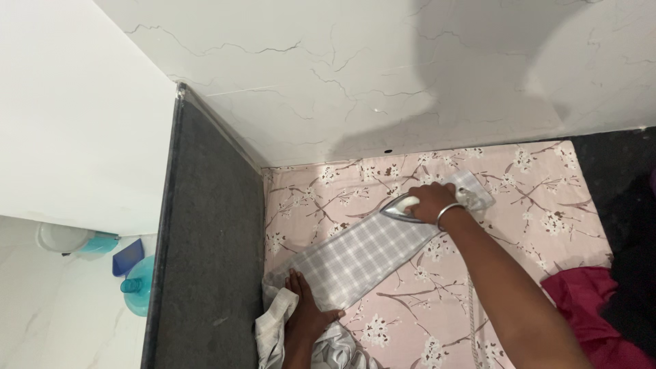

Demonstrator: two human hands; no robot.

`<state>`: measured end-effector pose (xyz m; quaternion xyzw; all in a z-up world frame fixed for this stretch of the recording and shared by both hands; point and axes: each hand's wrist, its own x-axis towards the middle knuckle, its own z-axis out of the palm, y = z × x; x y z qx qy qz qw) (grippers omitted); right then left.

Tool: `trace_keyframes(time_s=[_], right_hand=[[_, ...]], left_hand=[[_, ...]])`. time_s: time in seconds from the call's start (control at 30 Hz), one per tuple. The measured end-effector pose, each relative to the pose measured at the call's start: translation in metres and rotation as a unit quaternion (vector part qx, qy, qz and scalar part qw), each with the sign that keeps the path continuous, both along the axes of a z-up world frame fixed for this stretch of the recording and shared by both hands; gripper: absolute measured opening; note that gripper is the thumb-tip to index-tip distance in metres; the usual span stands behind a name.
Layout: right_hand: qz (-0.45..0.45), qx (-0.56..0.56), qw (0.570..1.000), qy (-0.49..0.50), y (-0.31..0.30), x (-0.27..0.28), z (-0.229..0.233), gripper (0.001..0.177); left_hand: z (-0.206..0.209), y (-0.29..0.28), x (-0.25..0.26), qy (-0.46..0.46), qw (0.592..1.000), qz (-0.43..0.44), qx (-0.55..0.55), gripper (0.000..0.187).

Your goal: The person irons a checkered shirt on a floral-patterned ironing board. They repeatedly smooth the fabric, use an electric iron to press the shirt, and reposition the garment to iron different sections.

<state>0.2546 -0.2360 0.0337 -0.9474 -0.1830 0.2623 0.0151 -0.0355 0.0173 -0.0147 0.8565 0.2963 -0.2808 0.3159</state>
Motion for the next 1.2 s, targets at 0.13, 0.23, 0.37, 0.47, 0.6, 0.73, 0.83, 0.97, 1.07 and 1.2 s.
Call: trace_keyframes(time_s=[0.13, 0.23, 0.37, 0.47, 0.6, 0.73, 0.83, 0.97, 1.07, 1.2], right_hand=[[-0.026, -0.028, 0.999, -0.004, -0.007, 0.005, -0.006, 0.037], [-0.031, -0.034, 0.999, -0.023, -0.002, -0.004, -0.011, 0.037], [-0.021, 0.0, 0.998, -0.067, -0.006, -0.019, -0.011, 0.038], [-0.003, 0.009, 0.998, -0.059, -0.011, -0.028, -0.007, 0.037], [-0.06, 0.073, 0.995, -0.016, -0.023, -0.036, -0.007, 0.037], [-0.097, 0.285, 0.945, -0.131, -0.057, -0.044, -0.037, 0.034], [-0.182, 0.437, 0.873, -0.118, -0.107, -0.047, -0.068, 0.033], [-0.339, 0.586, 0.735, -0.047, -0.182, -0.065, -0.096, 0.034], [-0.419, 0.62, 0.661, -0.054, -0.22, -0.088, -0.108, 0.031], [-0.445, 0.76, 0.473, -0.021, -0.248, -0.122, -0.11, 0.024]], left_hand=[[0.009, -0.002, 0.003, -0.001, 1.0, 0.006, -0.001, 0.151], [0.016, -0.003, 0.005, 0.021, 1.0, 0.018, -0.012, 0.149], [0.02, -0.007, 0.0, 0.024, 1.0, 0.003, 0.02, 0.142], [0.02, -0.011, -0.005, -0.008, 1.0, 0.005, 0.023, 0.139], [0.021, -0.01, -0.005, -0.01, 1.0, -0.005, 0.018, 0.135], [0.023, -0.01, -0.009, 0.011, 0.999, -0.033, 0.039, 0.128], [0.025, -0.011, -0.01, 0.001, 0.998, -0.043, 0.047, 0.126], [0.022, -0.015, -0.016, 0.004, 0.996, -0.052, 0.065, 0.118], [0.013, -0.016, -0.023, -0.01, 0.994, -0.07, 0.085, 0.113], [-0.003, -0.018, -0.032, -0.027, 0.988, -0.09, 0.122, 0.103]])
